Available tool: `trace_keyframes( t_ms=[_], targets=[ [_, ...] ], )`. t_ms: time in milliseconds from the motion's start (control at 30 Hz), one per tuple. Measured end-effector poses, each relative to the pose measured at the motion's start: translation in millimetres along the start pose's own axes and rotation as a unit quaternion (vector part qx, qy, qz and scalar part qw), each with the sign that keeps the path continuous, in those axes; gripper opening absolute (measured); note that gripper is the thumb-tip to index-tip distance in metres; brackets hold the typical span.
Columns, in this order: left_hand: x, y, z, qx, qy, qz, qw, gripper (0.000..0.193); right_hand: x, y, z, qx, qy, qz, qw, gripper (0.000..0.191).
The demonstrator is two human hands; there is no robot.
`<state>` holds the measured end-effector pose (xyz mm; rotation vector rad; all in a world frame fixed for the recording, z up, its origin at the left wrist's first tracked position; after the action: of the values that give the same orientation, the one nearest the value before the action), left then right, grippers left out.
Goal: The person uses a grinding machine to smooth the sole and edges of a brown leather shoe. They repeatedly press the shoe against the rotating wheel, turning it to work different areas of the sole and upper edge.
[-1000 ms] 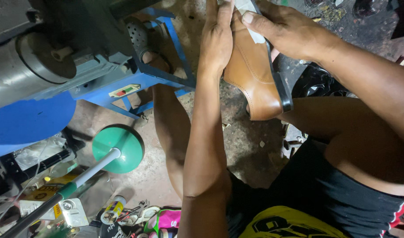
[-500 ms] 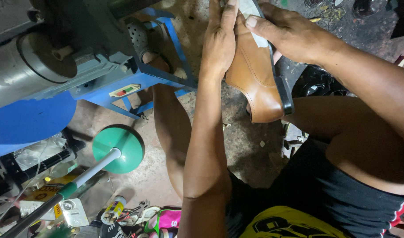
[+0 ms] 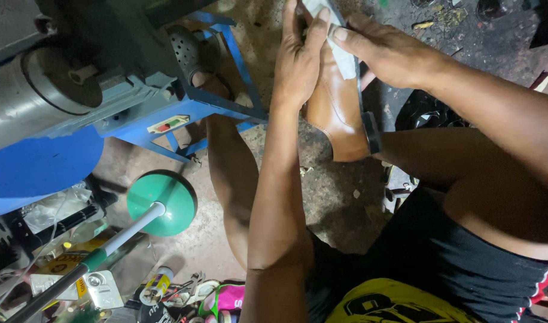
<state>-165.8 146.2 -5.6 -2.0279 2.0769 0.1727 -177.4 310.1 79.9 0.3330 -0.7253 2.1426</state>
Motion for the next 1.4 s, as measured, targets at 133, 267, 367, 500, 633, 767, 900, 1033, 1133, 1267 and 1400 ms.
trace_keyframes(
  t_ms=[133, 267, 367, 500, 633, 767, 900, 1033, 1133, 1267, 1400],
  targets=[
    [1.9, 6.3, 4.6, -0.006, 0.045, -0.029, 0.999, 0.064, -0.2, 8.9, 5.6, -0.002, -0.022, 0.007, 1.000, 0.075],
    [6.1, 13.1, 5.7, 0.017, 0.023, -0.053, 0.998, 0.060, 3.1, 12.1, 11.8, 0.046, -0.018, -0.025, 0.998, 0.078],
    [8.0, 21.3, 5.4, 0.033, 0.028, -0.045, 0.998, 0.054, 6.0, 15.1, 11.2, 0.046, -0.034, -0.049, 0.997, 0.076],
    [8.6, 24.9, 4.1, -0.021, 0.077, -0.057, 0.995, 0.052, 7.0, 17.8, 8.0, 0.050, -0.046, -0.045, 0.997, 0.080],
    [8.9, 22.2, 0.5, 0.019, 0.058, -0.048, 0.997, 0.055, 7.4, 17.4, 9.1, 0.038, -0.045, -0.047, 0.997, 0.085],
    [5.8, 18.5, -9.0, -0.002, 0.061, -0.048, 0.997, 0.053, 7.8, 16.9, 11.6, 0.007, -0.029, -0.045, 0.999, 0.086],
    [3.8, 14.0, -15.2, 0.035, 0.071, -0.048, 0.996, 0.053, 8.1, 14.1, 8.7, 0.056, -0.018, -0.035, 0.998, 0.083],
    [4.0, 9.9, -15.7, 0.027, 0.074, -0.037, 0.996, 0.052, 5.5, 12.7, 0.2, 0.069, 0.025, -0.026, 0.997, 0.080],
    [3.7, 6.4, -13.0, 0.013, 0.058, -0.034, 0.998, 0.054, 4.7, 12.4, -3.5, 0.070, 0.037, -0.024, 0.997, 0.077],
    [3.4, 3.6, -10.0, -0.011, 0.035, -0.020, 0.999, 0.054, 4.7, 9.7, -2.5, 0.114, 0.058, -0.025, 0.991, 0.072],
    [2.8, 0.9, -9.5, 0.002, 0.050, -0.028, 0.998, 0.055, 3.6, 7.6, -4.6, 0.066, 0.060, -0.012, 0.996, 0.071]
  ],
)
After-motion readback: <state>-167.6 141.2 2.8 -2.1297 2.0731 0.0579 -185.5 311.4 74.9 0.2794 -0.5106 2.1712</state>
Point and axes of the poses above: each hand's wrist, its own y-axis towards the middle knuckle, its own x-axis out of the back of the hand, z = x × y, the point moved 1 cm from there along y, towards the middle knuckle, and after that the axes turned 8 degrees about x, right-handed, at the moved point
